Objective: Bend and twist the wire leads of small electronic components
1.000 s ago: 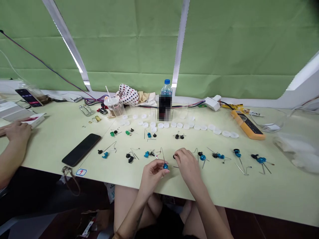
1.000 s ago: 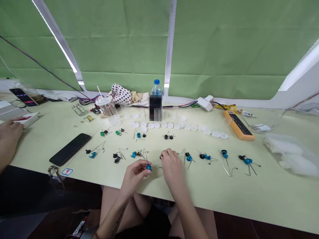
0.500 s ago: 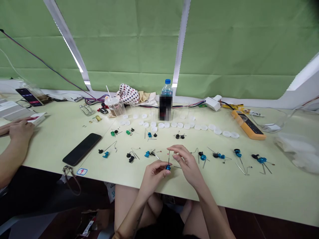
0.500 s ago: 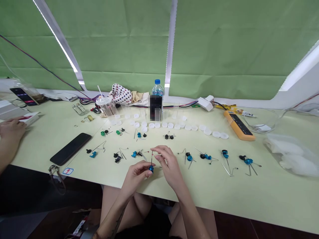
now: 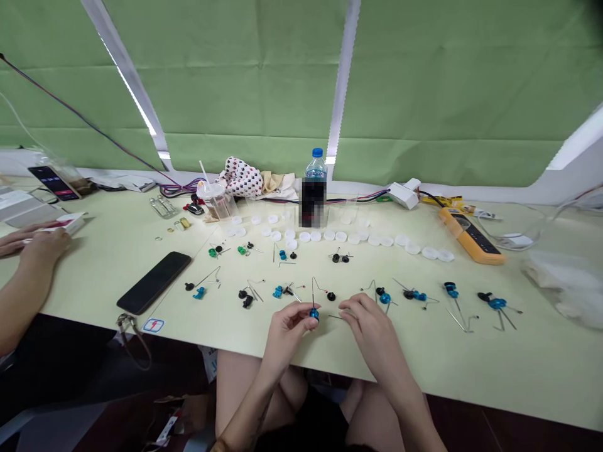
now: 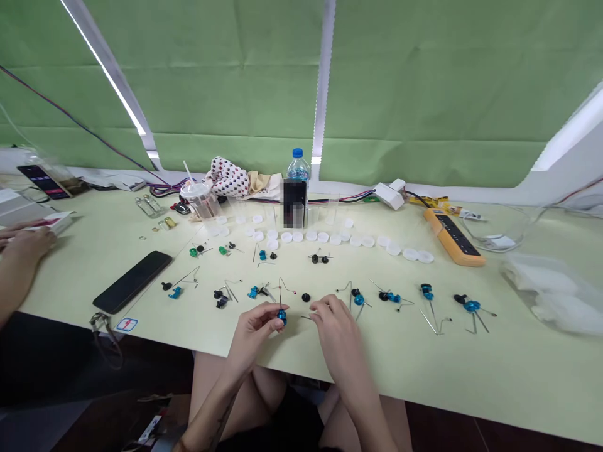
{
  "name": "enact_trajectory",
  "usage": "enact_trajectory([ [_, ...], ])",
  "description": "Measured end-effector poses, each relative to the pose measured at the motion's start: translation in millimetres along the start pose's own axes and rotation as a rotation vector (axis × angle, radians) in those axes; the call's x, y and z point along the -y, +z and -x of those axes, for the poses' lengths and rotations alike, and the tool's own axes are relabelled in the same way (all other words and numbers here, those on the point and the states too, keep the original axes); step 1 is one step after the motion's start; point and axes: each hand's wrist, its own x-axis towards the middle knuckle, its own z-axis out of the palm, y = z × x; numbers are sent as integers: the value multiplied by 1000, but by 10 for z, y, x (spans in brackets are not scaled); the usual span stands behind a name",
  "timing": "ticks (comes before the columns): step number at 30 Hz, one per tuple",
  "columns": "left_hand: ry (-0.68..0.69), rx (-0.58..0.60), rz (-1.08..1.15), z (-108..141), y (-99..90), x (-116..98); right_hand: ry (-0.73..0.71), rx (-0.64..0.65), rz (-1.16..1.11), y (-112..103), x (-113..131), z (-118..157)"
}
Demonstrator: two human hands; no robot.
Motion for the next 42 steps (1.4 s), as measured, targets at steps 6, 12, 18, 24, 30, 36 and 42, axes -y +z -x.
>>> enact_trajectory([
  [6, -24, -21, 23, -2, 12, -12, -83, 36, 286, 154, -148, 147],
  [12, -79, -25, 77, 13, 20, -17, -162, 27, 532, 143, -34, 166],
  [18, -61, -19, 64, 12, 22, -31, -128, 65, 112, 44, 111, 164],
  [24, -44, -13, 50, 16, 23, -43, -132, 12, -41, 34, 193, 122],
  [30, -38, -3, 49, 16, 21, -49, -238, -32, 9, 59, 131, 154],
  [36, -15, 7, 21, 11, 17, -39, -339, 5, 156, 49, 73, 192],
  [42, -7, 24, 7, 1, 6, -2, -388, -10, 186, 17, 86, 191],
])
